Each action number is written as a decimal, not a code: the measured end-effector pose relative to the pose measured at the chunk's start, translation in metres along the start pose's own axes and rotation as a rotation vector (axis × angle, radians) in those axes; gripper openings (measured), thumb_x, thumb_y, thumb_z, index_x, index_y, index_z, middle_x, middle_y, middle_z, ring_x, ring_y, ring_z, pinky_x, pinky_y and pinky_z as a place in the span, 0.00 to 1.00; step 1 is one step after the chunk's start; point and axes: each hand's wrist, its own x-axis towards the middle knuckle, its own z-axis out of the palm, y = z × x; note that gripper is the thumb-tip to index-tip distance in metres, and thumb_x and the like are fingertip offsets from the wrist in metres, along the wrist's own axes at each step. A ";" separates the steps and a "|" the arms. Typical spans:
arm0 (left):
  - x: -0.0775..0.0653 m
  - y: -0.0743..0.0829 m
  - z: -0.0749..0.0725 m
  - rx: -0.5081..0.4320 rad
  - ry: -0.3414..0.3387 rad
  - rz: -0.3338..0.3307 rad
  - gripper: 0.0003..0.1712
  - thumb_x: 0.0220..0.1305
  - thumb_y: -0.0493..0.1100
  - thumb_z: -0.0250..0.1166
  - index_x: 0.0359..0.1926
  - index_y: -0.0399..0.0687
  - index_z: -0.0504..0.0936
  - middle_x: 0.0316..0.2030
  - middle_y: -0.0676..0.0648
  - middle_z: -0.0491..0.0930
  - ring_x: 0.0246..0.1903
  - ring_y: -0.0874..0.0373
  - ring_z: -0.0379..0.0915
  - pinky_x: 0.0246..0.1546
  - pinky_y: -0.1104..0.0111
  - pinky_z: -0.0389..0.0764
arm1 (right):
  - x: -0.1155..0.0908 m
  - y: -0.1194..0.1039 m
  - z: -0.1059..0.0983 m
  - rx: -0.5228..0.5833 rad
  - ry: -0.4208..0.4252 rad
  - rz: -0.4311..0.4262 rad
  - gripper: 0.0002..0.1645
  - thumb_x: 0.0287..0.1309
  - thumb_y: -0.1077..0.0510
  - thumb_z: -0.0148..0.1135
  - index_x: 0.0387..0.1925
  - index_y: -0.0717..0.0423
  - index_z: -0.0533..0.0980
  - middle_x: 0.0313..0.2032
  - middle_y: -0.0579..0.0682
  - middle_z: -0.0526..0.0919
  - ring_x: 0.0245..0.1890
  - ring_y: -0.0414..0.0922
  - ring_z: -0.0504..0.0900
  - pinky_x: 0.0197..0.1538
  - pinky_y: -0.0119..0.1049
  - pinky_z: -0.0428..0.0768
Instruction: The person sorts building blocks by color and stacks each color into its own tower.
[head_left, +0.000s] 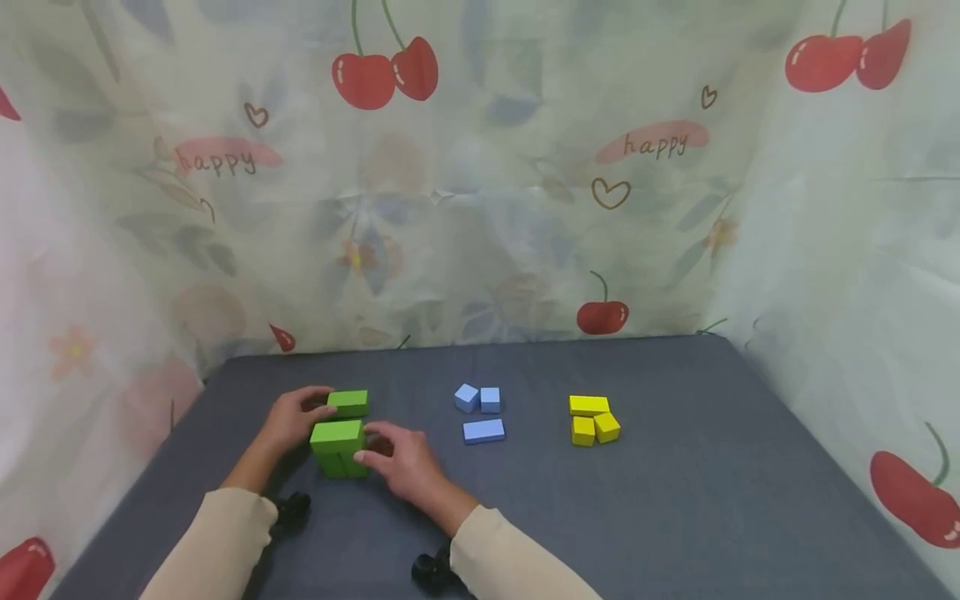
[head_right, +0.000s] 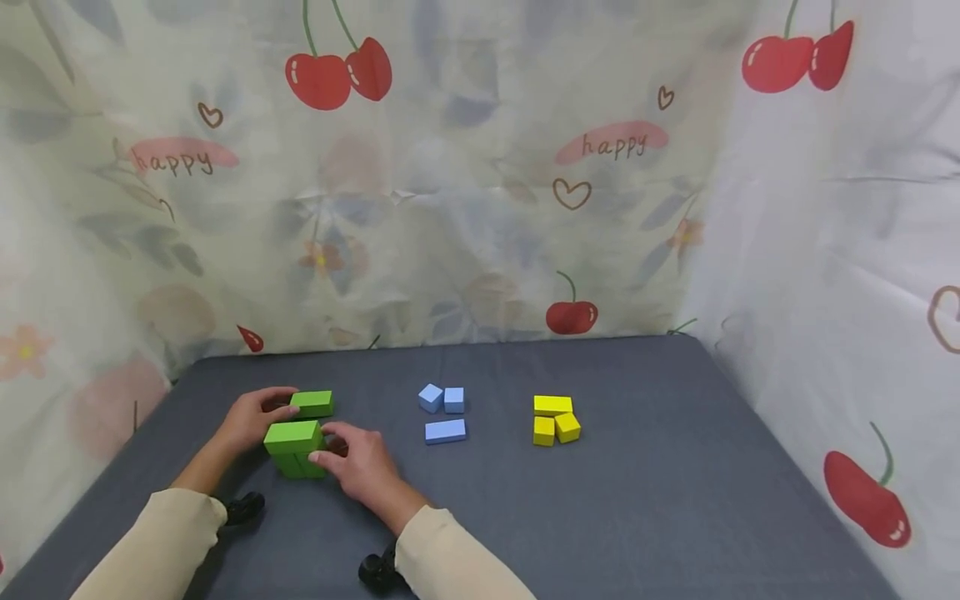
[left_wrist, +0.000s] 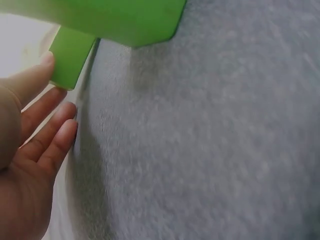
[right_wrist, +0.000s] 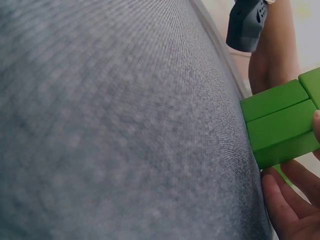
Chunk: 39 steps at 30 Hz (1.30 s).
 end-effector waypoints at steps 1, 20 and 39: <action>-0.002 -0.001 -0.001 -0.005 0.006 -0.002 0.23 0.54 0.43 0.61 0.50 0.38 0.72 0.43 0.37 0.74 0.41 0.45 0.71 0.37 0.57 0.72 | 0.000 0.000 0.000 0.002 0.000 0.000 0.21 0.46 0.43 0.60 0.46 0.36 0.72 0.37 0.43 0.79 0.34 0.31 0.75 0.33 0.27 0.73; -0.028 0.023 -0.026 -0.060 0.156 0.031 0.27 0.54 0.56 0.57 0.52 0.46 0.71 0.45 0.44 0.74 0.43 0.53 0.70 0.37 0.64 0.72 | -0.001 -0.003 0.000 0.015 0.006 -0.009 0.21 0.47 0.44 0.60 0.46 0.38 0.72 0.37 0.44 0.79 0.35 0.31 0.75 0.33 0.26 0.73; -0.056 0.037 -0.039 -0.064 0.124 0.110 0.24 0.55 0.53 0.58 0.52 0.48 0.72 0.44 0.47 0.74 0.40 0.56 0.71 0.35 0.65 0.72 | 0.001 0.000 0.002 0.000 0.010 -0.013 0.22 0.46 0.44 0.60 0.46 0.39 0.72 0.38 0.45 0.80 0.35 0.33 0.76 0.34 0.26 0.73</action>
